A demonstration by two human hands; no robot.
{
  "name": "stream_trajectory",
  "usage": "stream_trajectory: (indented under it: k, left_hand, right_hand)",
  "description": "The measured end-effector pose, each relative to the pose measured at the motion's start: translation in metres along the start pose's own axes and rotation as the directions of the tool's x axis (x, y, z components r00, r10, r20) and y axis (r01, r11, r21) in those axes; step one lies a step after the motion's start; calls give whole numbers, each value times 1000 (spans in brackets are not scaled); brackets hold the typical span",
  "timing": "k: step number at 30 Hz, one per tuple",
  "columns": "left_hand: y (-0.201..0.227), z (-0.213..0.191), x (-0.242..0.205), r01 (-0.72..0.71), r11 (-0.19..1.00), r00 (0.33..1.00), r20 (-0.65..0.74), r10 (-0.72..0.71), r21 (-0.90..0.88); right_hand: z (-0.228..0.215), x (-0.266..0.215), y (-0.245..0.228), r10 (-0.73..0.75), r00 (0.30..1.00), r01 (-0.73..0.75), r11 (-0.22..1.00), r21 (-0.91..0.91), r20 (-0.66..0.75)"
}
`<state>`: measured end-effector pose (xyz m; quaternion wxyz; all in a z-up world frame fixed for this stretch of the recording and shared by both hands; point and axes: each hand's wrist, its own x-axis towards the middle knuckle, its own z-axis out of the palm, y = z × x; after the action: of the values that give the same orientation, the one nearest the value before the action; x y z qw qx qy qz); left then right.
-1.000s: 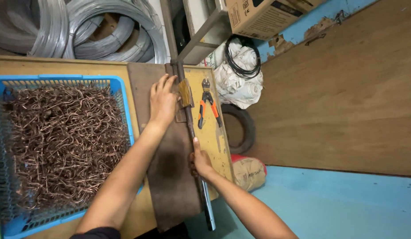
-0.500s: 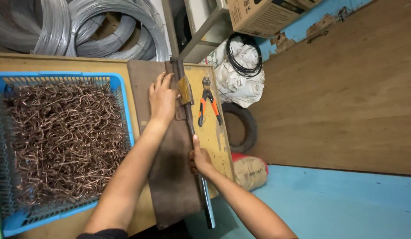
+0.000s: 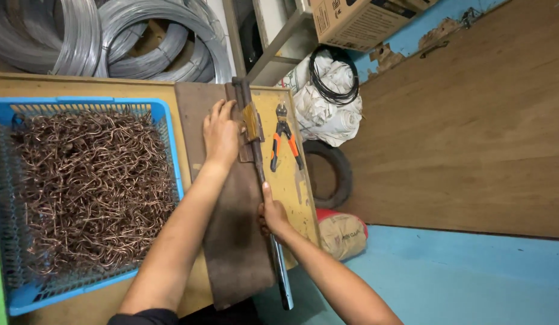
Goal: Bending metal wires into hooks using a manual jig and sorting them into baskets.
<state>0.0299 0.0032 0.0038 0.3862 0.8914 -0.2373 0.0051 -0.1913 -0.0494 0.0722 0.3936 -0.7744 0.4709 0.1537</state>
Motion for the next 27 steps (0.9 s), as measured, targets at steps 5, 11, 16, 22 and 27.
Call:
stream_trajectory:
  k: [5,11,16,22,27]
  left_hand:
    - [1,-1,2,15,1000,1000,-2,-15,-8]
    - [-5,9,3,19,1000,1000,6,-19,-20]
    - [-4,10,4,20,1000,1000,-17,-20,19]
    - [1,0,2,38,999,999,-27,-39,-29]
    - [-11,11,0,19,1000,999,-41,-18,18]
  right_hand:
    - [5,38,26,-33,999,33,999,-21,-3]
    - [11,56,44,-30,999,29,999,-29,-19]
    - [9,45,35,-8,998,10,999,36,-64]
    - [16,61,63,-193,921,241,965,104,-338]
    - [-3,61,49,-304,898,388,888,246,-317]
